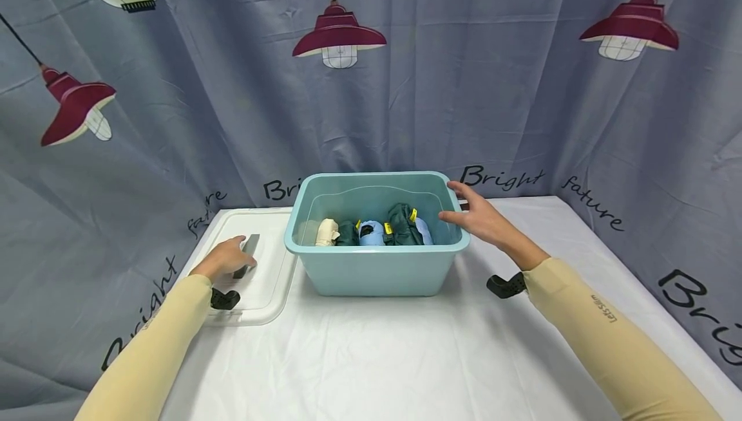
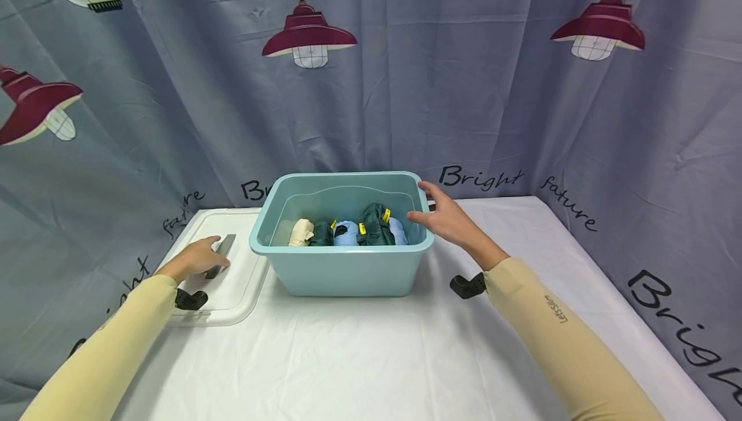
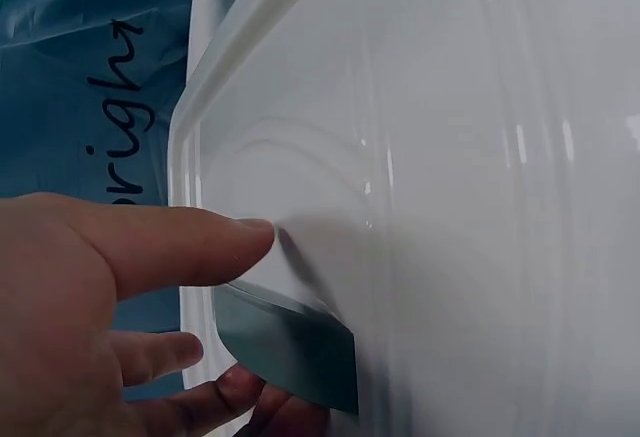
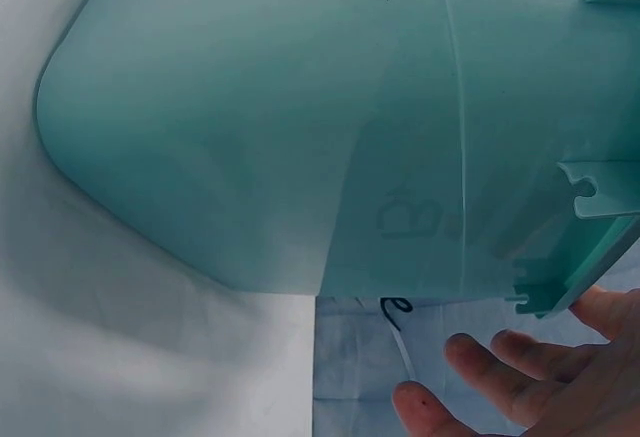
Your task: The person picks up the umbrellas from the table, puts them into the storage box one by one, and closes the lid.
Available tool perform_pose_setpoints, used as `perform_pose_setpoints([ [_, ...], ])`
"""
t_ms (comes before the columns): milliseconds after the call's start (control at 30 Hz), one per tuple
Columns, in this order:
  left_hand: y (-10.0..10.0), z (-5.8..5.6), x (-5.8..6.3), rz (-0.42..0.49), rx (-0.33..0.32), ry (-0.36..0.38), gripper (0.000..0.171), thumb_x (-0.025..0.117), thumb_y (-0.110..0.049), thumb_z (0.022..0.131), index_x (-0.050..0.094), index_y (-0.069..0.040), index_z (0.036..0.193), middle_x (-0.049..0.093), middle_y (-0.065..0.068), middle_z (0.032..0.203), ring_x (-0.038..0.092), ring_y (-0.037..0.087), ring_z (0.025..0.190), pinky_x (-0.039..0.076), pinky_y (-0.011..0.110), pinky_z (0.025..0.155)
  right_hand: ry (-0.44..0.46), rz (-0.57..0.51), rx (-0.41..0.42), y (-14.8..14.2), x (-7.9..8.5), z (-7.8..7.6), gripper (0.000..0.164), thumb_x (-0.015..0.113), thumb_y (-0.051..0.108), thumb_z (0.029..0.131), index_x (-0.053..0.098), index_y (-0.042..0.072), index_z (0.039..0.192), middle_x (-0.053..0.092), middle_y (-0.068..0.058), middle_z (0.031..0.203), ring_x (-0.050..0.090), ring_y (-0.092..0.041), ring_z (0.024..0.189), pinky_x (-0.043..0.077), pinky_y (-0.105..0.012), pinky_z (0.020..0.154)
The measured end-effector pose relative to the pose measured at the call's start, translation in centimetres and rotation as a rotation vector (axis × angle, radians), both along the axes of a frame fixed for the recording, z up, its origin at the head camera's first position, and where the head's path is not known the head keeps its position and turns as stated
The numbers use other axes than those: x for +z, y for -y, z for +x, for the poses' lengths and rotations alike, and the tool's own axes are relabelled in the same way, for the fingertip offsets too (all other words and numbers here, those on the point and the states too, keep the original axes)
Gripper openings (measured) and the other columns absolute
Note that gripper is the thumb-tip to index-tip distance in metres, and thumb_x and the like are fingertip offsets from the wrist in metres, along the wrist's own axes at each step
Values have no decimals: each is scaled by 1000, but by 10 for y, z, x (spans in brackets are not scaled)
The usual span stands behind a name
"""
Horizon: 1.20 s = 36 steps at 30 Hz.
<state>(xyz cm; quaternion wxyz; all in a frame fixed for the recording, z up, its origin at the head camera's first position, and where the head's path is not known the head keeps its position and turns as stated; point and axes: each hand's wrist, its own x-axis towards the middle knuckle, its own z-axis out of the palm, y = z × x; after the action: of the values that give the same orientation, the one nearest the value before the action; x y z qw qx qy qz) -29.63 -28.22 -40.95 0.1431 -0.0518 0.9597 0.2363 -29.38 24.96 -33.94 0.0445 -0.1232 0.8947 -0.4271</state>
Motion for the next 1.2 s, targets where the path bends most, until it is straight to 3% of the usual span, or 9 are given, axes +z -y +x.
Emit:
perform_pose_setpoints([
  [300,1,-4,-2,-62,-14,-5,81,66,-19,89,27,10,154,31,38,152,35,55,138,33,64,111,8,-1,2,1,1,1,92,68,41,95,12,14,163,26,-25,160,40,-47,139,44,-61,103],
  [533,3,-6,-7,-26,37,-44,75,66,-16,89,33,7,152,43,37,144,52,46,118,44,59,101,9,-9,5,0,1,1,92,68,39,95,12,14,163,26,-26,160,40,-47,139,44,-61,103],
  [733,3,-6,-8,-21,57,-73,73,68,-14,87,37,6,151,48,37,139,56,42,110,48,55,95,15,-17,5,1,1,0,93,69,38,94,13,13,163,27,-26,159,41,-47,138,44,-61,103],
  [967,2,-4,-5,-20,84,-53,74,69,-12,86,38,3,152,45,37,143,56,42,110,50,53,91,18,-8,3,1,1,0,93,70,39,94,13,14,163,25,-25,160,40,-47,139,44,-61,103],
  [1200,4,1,5,-34,68,-55,75,69,-13,85,40,1,152,46,37,142,58,39,103,52,49,85,9,-10,6,1,-1,-1,94,70,38,94,12,12,163,30,-26,157,42,-46,138,47,-59,101],
])
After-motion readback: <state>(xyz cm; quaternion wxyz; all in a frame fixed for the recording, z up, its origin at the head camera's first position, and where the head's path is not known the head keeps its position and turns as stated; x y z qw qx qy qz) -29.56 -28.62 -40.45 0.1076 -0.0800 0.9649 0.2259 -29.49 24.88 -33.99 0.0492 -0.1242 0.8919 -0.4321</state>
